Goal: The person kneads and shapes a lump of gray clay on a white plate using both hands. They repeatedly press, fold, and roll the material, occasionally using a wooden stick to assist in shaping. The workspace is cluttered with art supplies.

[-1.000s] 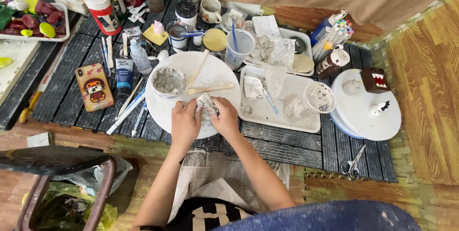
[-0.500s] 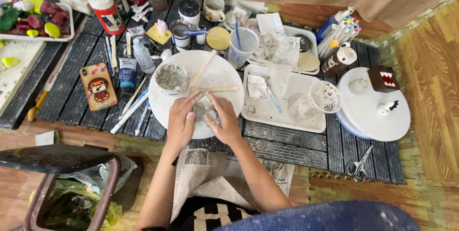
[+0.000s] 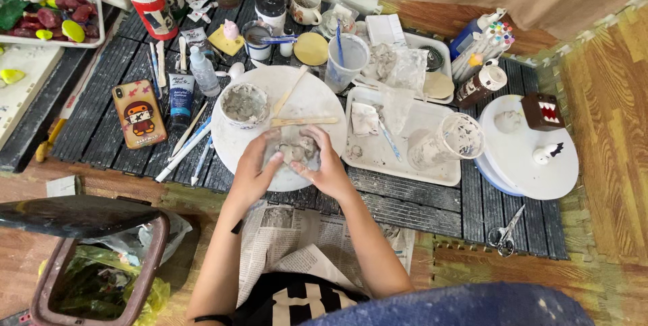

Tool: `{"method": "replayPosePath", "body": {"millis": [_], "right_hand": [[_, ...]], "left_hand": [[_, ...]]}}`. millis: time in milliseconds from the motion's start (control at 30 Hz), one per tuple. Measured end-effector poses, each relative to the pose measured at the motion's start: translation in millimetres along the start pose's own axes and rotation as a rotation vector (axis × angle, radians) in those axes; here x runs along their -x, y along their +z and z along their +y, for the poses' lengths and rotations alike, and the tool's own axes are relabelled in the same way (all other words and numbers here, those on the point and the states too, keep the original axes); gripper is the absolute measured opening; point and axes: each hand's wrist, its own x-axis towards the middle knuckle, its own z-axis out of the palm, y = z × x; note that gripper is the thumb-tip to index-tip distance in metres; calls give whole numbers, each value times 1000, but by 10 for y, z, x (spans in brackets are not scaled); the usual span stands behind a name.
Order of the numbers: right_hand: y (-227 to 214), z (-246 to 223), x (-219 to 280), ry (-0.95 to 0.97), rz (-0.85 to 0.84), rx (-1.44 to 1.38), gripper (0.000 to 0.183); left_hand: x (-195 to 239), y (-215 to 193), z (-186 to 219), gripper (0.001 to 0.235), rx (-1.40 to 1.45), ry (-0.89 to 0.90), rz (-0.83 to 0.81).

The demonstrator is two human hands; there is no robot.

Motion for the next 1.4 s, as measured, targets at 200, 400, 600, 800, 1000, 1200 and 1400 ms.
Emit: {"method": "replayPosePath", "body": {"millis": [200,400,600,800,1000,1200,1400], "right_hand": [[-70,-135,-58,13,-20,270,77],[-10,-21,-69,47,23,176,65],[30,149,-62,50,63,174,50],[49,276,-45,54,66,159,47],[53,208,83,-232,52,276,72],[-278,33,100,-264,-21,378,88],[-296,130,-34,-130,-133,417,78]], "left_hand": [[51,47,-27,53,-166,-2,-23],[-20,76,-89,56,-173,-56,-23],[22,248,-161,33,-220,-24,136],[21,268,-231,29,-196,-70,142],[41,33,-152,59,0,78,-60],[16,-142,15,103,-59,135,-184],[30,49,61,87,-297,105,-113]]}}
